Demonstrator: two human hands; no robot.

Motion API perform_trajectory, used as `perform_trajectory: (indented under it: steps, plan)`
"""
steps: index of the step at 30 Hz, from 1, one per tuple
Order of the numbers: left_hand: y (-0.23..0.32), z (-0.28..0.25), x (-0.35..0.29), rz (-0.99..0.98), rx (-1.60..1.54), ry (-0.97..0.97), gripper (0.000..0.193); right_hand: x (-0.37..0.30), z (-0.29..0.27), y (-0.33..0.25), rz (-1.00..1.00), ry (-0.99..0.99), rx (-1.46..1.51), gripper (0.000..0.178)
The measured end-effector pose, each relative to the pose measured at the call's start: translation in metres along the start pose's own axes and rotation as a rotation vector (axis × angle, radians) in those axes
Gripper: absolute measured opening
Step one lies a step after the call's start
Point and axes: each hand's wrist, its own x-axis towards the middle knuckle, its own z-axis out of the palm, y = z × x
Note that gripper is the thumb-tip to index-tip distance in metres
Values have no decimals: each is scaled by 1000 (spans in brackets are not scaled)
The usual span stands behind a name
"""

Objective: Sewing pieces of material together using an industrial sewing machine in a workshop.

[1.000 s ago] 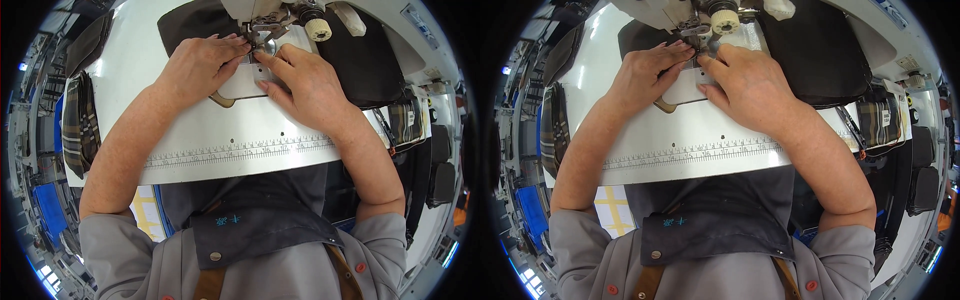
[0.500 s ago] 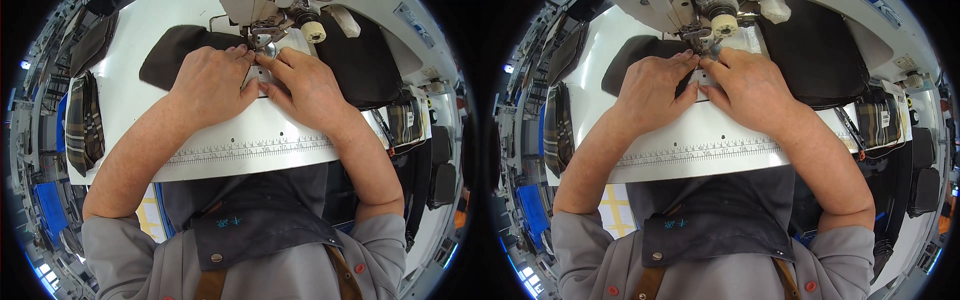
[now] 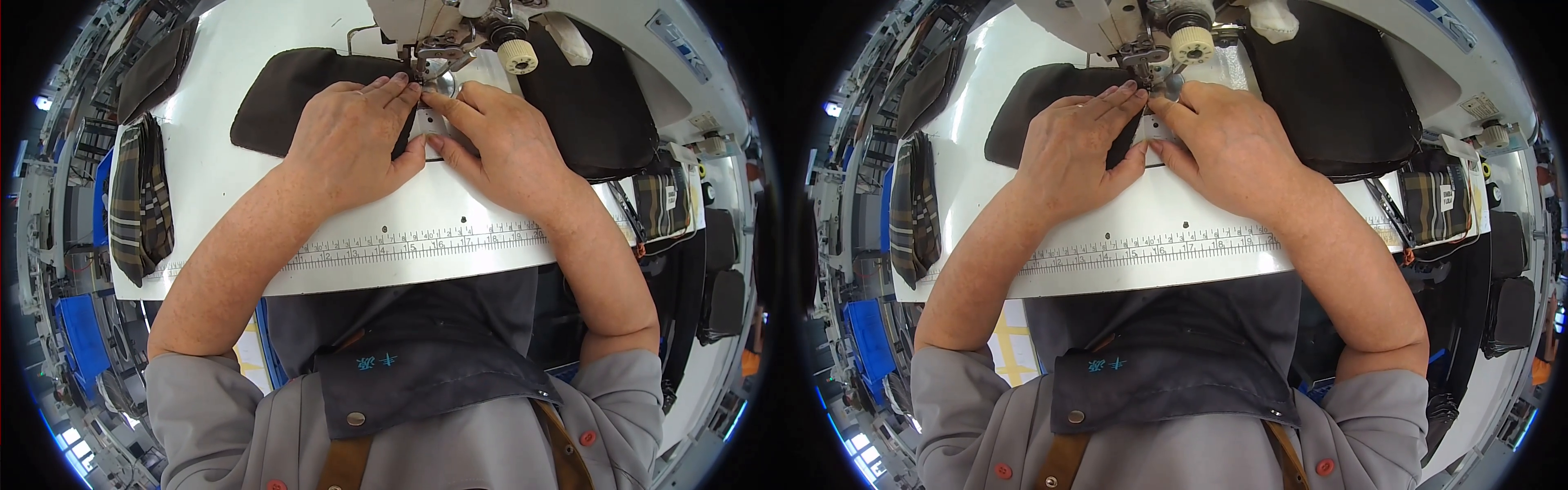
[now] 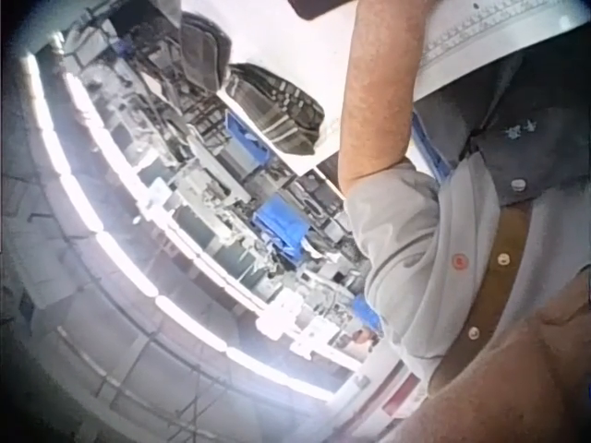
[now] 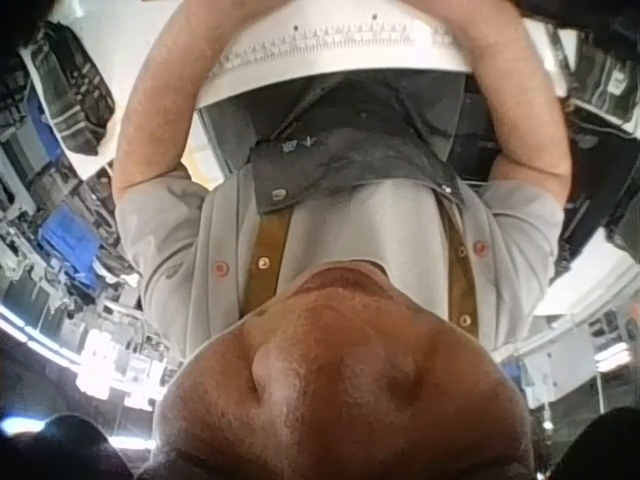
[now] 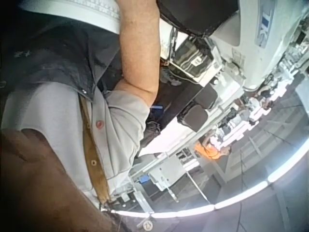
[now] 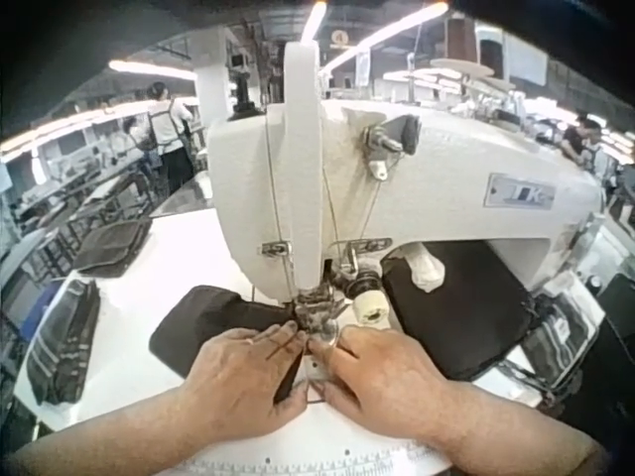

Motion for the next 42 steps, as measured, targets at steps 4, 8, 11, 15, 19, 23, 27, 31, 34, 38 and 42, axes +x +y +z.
perform_trajectory:
  steps: [4, 8, 11, 15, 19, 23, 27, 31, 34, 38, 42]
  plan:
    - [0, 1, -1, -13, -1, -19, 54, 0, 2, 0, -2, 12, 4, 35]
    - [1, 1, -2, -24, -17, -15, 53, 0, 2, 0, 3, 12, 4, 35]
    - [1, 2, -2, -32, -20, -11, 53, 0, 3, 1, 2, 13, 3, 35]
    - [1, 2, -2, -25, -20, -5, 53, -2, 2, 2, 2, -27, 12, 44]
    - [1, 2, -2, -26, -24, -6, 53, -1, 2, 1, 1, 13, 15, 35]
    - [1, 4, -2, -28, -20, 7, 53, -1, 2, 1, 2, 8, 11, 34]
    - [-1, 5, -1, -22, -23, 31, 52, -1, 2, 1, 1, 0, 12, 35]
    - [-4, 2, 0, -28, -49, 21, 47, 0, 1, 0, -11, 7, 16, 36]
    - [-5, -11, -6, -58, -105, -28, 44, 0, 0, -1, -8, -8, 11, 37]
    - [-8, -39, -33, -44, -258, -124, 47, -3, 1, 0, -15, 9, -6, 36]
    - [-1, -73, -79, -79, -526, -273, 48, -3, 3, 1, -40, 29, 0, 34]
